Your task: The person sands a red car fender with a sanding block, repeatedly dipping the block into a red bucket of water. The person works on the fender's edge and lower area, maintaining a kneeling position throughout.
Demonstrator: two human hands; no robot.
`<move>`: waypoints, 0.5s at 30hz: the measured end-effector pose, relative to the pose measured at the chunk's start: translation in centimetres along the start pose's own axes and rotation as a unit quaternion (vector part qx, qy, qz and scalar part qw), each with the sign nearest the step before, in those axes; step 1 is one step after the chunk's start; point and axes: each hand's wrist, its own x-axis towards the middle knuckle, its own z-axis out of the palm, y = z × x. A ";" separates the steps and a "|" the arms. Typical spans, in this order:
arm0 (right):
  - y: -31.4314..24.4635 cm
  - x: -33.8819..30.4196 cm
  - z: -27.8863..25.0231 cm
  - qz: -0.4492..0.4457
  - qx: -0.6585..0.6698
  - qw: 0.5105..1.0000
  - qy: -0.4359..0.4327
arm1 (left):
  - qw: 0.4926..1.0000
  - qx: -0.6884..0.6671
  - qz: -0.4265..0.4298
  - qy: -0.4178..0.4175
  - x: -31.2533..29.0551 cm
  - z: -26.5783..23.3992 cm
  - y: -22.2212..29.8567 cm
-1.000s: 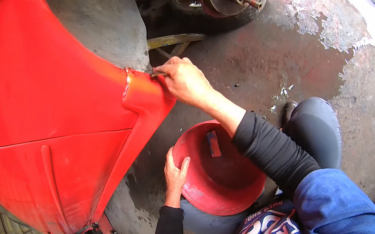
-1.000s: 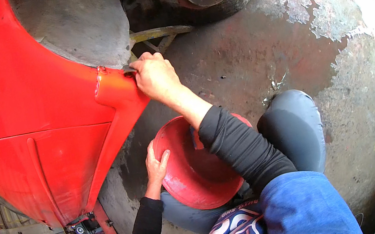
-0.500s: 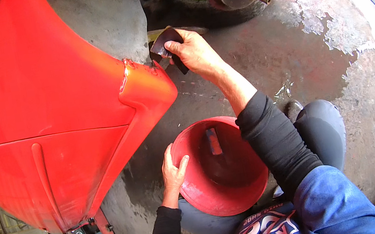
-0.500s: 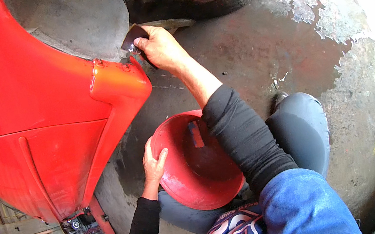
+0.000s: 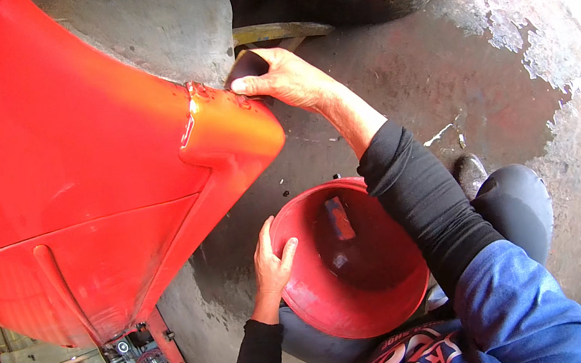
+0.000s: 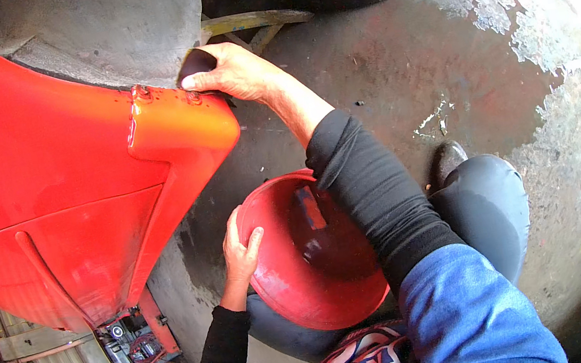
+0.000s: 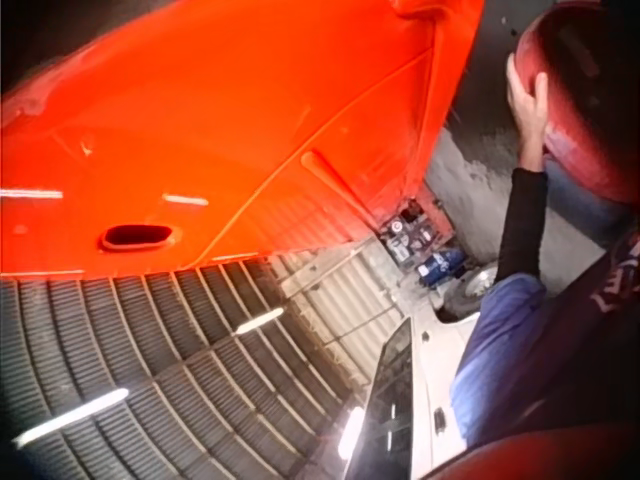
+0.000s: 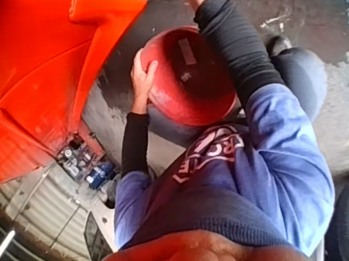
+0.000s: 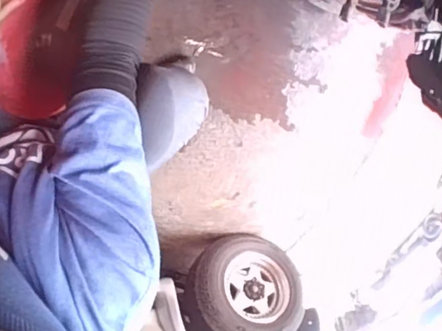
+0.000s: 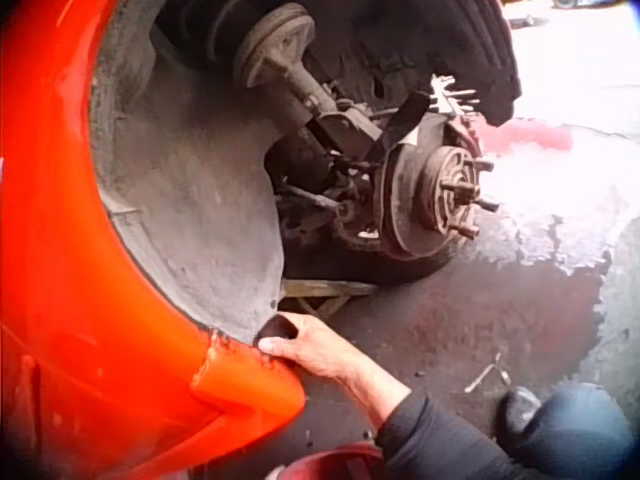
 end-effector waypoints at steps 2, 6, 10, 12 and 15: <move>-0.3 0.2 -0.1 0.040 -0.015 0.999 0.015 | 1.000 0.023 0.012 0.005 0.0 0.0 0.1; 0.1 0.3 0.1 -0.131 -0.065 0.989 -0.003 | 1.000 0.020 0.012 0.007 0.0 -0.1 0.2; 1.0 -0.5 -0.3 -0.053 -0.064 0.997 -0.001 | 1.000 0.019 0.013 0.004 0.2 -0.1 0.2; 1.1 -1.4 -0.8 0.016 -0.142 0.990 0.023 | 1.000 0.010 0.006 -0.001 0.2 -0.1 0.2; 0.6 -2.8 -1.5 0.043 -0.066 0.990 0.116 | 1.000 -0.001 -0.024 0.000 0.1 0.0 0.0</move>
